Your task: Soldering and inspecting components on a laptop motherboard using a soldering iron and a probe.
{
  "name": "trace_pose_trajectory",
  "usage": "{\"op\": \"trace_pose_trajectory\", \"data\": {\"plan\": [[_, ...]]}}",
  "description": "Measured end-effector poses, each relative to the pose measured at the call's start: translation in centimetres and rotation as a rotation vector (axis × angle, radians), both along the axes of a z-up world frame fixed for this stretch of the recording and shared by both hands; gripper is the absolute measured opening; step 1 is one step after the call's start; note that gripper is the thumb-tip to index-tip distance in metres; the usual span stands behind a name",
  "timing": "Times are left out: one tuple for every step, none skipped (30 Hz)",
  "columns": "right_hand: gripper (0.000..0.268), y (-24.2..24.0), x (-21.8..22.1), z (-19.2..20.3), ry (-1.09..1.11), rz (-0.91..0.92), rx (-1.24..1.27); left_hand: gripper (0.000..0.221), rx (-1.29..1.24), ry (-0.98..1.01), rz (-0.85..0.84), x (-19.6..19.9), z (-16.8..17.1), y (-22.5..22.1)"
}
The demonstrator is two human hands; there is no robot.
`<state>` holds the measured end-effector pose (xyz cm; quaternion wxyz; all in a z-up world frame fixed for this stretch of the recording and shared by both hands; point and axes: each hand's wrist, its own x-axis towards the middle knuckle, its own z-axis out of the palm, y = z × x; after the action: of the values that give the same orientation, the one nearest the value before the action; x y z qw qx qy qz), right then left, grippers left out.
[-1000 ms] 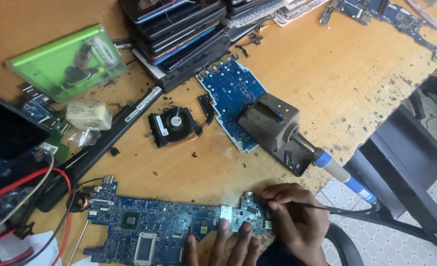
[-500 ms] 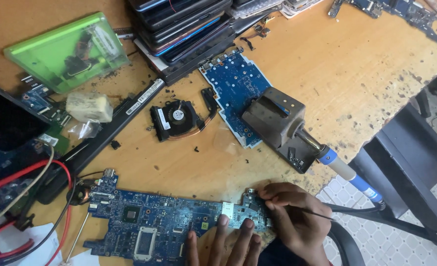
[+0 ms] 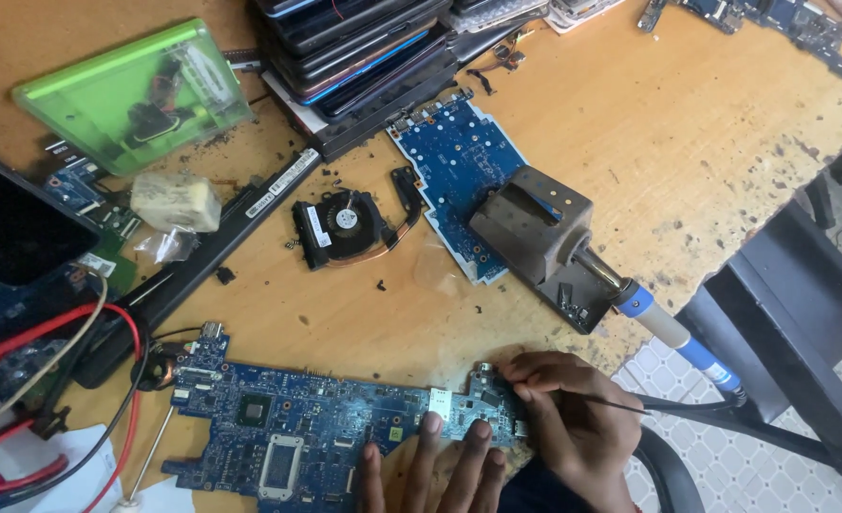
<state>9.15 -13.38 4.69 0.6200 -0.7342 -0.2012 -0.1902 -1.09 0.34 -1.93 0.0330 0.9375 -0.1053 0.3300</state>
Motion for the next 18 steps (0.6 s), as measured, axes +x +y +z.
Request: {"op": "trace_pose_trajectory", "data": {"plan": [[0.006,0.0,0.1,0.1,0.0,-0.001,0.0,0.057,0.0,0.0,-0.001,-0.1,0.0,0.0],[0.006,-0.1,0.1,0.2,0.0,0.017,0.008,0.057,0.0,0.02,-0.009,-0.2,0.1,0.0],[0.006,-0.1,0.2,0.3,0.0,0.035,0.015,0.057,-0.001,0.039,-0.017,-0.3,0.1,0.0],[0.006,-0.1,0.1,0.3,0.0,0.036,0.015,0.057,-0.001,0.039,-0.017,-0.2,0.1,0.2],[0.006,0.0,0.0,0.3,-0.002,0.016,0.009,0.062,0.027,0.029,-0.02,-0.1,0.1,0.3],[0.007,0.0,0.0,0.2,-0.005,-0.005,0.004,0.066,0.057,0.017,-0.022,0.0,0.2,0.4],[0.007,0.0,0.1,0.2,-0.007,-0.004,0.004,0.066,0.057,0.016,-0.022,0.1,0.4,0.5],[0.006,0.1,0.1,0.2,-0.003,-0.002,0.006,0.065,0.07,0.007,-0.026,0.2,0.7,0.7],[0.006,0.2,0.0,0.2,0.0,0.001,0.007,0.065,0.082,-0.002,-0.031,0.2,1.0,0.8],[0.006,0.1,0.0,0.1,0.0,0.001,0.006,0.065,0.082,-0.003,-0.031,0.1,0.9,0.8],[0.005,0.0,0.0,0.1,0.001,0.026,0.024,0.065,0.065,0.021,-0.035,-0.1,0.8,0.7],[0.005,-0.1,0.0,0.0,0.001,0.05,0.042,0.066,0.048,0.043,-0.039,-0.2,0.7,0.7],[0.005,0.0,0.1,0.1,-0.001,0.049,0.042,0.066,0.048,0.042,-0.04,-0.2,0.5,0.5],[0.005,0.1,0.1,0.2,-0.007,0.02,0.021,0.062,0.02,0.025,-0.027,-0.1,0.2,0.4],[0.005,0.2,0.1,0.2,-0.014,-0.009,-0.001,0.058,-0.008,0.007,-0.014,0.0,0.0,0.2],[0.005,0.2,0.2,0.4,-0.016,-0.012,-0.002,0.058,-0.009,0.005,-0.016,-0.1,-0.1,0.3],[0.006,0.2,0.2,0.6,-0.022,0.009,0.001,0.066,0.014,0.017,-0.02,-0.2,-0.2,0.3],[0.006,0.2,0.3,0.8,-0.028,0.031,0.004,0.074,0.038,0.03,-0.023,-0.2,-0.3,0.4]]}}
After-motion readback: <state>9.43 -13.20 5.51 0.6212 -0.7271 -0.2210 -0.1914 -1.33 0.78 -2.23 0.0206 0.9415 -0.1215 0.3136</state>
